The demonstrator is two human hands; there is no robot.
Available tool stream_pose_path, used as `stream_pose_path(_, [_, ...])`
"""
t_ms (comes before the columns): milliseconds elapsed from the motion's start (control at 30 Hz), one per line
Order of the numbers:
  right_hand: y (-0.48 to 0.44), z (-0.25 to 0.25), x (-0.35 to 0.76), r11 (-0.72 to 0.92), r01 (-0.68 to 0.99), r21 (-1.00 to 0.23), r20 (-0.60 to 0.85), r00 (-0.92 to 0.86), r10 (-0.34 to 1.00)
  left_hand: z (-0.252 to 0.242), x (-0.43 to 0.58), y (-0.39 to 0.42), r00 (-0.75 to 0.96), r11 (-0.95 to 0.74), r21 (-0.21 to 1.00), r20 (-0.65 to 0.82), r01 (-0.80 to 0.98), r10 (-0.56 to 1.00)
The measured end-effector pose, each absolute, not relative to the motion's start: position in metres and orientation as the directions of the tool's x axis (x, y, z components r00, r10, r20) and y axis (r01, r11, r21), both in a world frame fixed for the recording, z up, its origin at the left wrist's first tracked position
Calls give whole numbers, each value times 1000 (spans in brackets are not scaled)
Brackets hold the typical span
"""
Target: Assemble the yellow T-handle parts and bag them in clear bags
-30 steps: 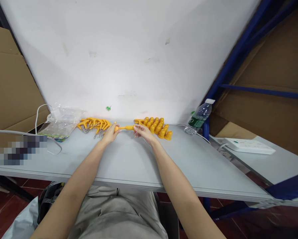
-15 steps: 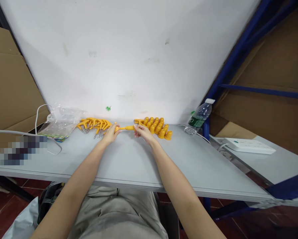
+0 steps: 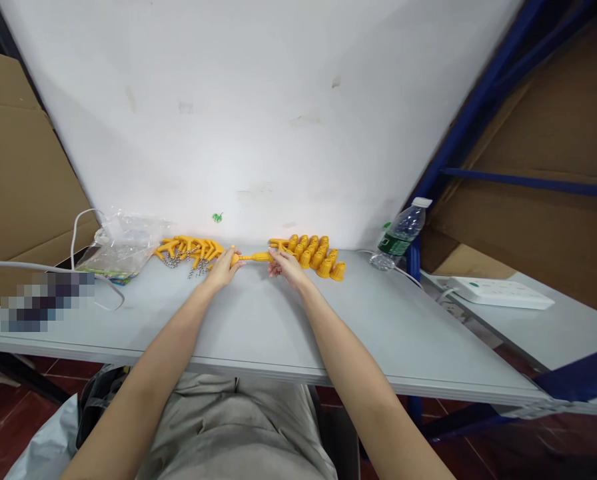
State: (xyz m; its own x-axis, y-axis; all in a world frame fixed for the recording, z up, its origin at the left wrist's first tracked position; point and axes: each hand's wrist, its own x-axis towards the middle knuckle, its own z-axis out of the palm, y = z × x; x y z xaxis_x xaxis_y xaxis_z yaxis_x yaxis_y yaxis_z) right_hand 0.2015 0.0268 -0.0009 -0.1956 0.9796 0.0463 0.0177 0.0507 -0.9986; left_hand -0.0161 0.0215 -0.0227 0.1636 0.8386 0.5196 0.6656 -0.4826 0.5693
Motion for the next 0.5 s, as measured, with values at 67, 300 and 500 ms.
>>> stream_pose_path(67, [27,-1,200,40,8,-999,38,-184,982,-23,-16,21,161,-484,570,523,664,837])
stream_pose_path(300, [25,0,195,-42,-51,-998,-35,-131,991,-22,-15,19,154,-469,564,515,679,843])
stream_pose_path(500, [23,2,193,-85,-111,-990,-72,-116,991,-23,-18,20,183,-497,527,537,690,823])
